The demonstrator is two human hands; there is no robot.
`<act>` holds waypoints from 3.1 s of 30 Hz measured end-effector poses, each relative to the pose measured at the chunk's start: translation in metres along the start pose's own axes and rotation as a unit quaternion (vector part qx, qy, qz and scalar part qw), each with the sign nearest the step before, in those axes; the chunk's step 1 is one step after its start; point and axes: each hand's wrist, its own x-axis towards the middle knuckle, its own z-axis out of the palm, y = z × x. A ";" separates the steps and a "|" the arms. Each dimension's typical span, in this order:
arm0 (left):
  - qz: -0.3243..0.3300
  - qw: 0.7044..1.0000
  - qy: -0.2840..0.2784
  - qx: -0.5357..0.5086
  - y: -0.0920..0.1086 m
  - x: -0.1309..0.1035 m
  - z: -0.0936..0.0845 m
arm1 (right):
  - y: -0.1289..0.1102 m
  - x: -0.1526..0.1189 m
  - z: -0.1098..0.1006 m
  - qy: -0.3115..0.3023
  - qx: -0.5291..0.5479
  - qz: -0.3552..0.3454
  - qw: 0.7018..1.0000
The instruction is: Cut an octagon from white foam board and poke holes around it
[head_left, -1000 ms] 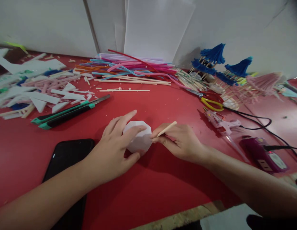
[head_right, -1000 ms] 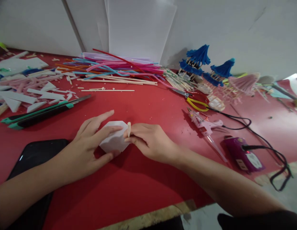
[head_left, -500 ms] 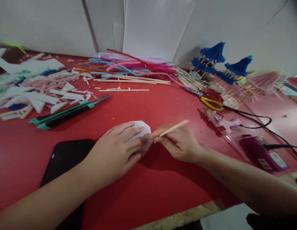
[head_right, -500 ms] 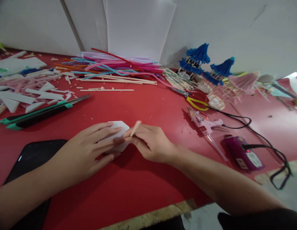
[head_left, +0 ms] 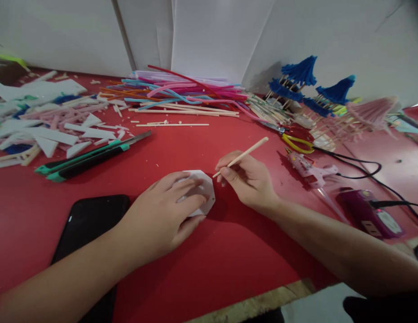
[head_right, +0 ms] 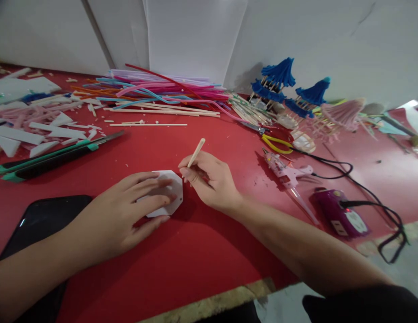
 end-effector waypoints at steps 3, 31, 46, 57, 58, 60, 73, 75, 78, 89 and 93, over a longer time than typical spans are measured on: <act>-0.012 1.000 -0.005 -0.004 0.001 -0.001 0.000 | -0.005 0.001 0.000 -0.015 -0.013 0.006 1.000; -0.010 1.000 0.000 -0.002 0.000 -0.002 0.002 | -0.006 -0.001 0.002 -0.005 -0.112 -0.001 0.994; -0.012 1.000 -0.007 0.006 0.000 -0.003 0.003 | -0.007 -0.001 0.000 -0.006 -0.134 -0.012 0.991; -0.015 1.000 -0.013 0.012 -0.001 -0.003 0.003 | -0.007 -0.001 0.001 -0.011 -0.127 -0.013 0.992; -0.015 1.000 -0.012 0.013 -0.001 -0.003 0.003 | -0.007 -0.001 0.001 -0.009 -0.128 -0.017 0.992; -0.016 1.000 -0.011 0.014 -0.001 -0.004 0.003 | -0.007 -0.001 0.000 -0.008 -0.134 -0.021 0.991; -0.027 1.000 -0.012 0.002 0.000 -0.004 0.003 | -0.008 -0.001 0.000 -0.014 -0.123 -0.006 0.992; -0.022 1.000 -0.010 0.004 0.000 -0.004 0.003 | -0.008 -0.001 0.000 -0.020 -0.117 -0.002 0.993; -0.016 1.000 -0.010 0.006 0.000 -0.003 0.002 | -0.009 -0.001 0.000 -0.027 -0.113 0.003 0.993; -0.019 1.000 -0.008 0.005 0.000 -0.003 0.003 | -0.010 0.005 -0.003 -0.030 -0.157 -0.021 0.987; -0.014 1.000 -0.008 0.013 -0.001 -0.003 0.003 | -0.007 0.005 -0.004 -0.013 -0.163 -0.023 0.986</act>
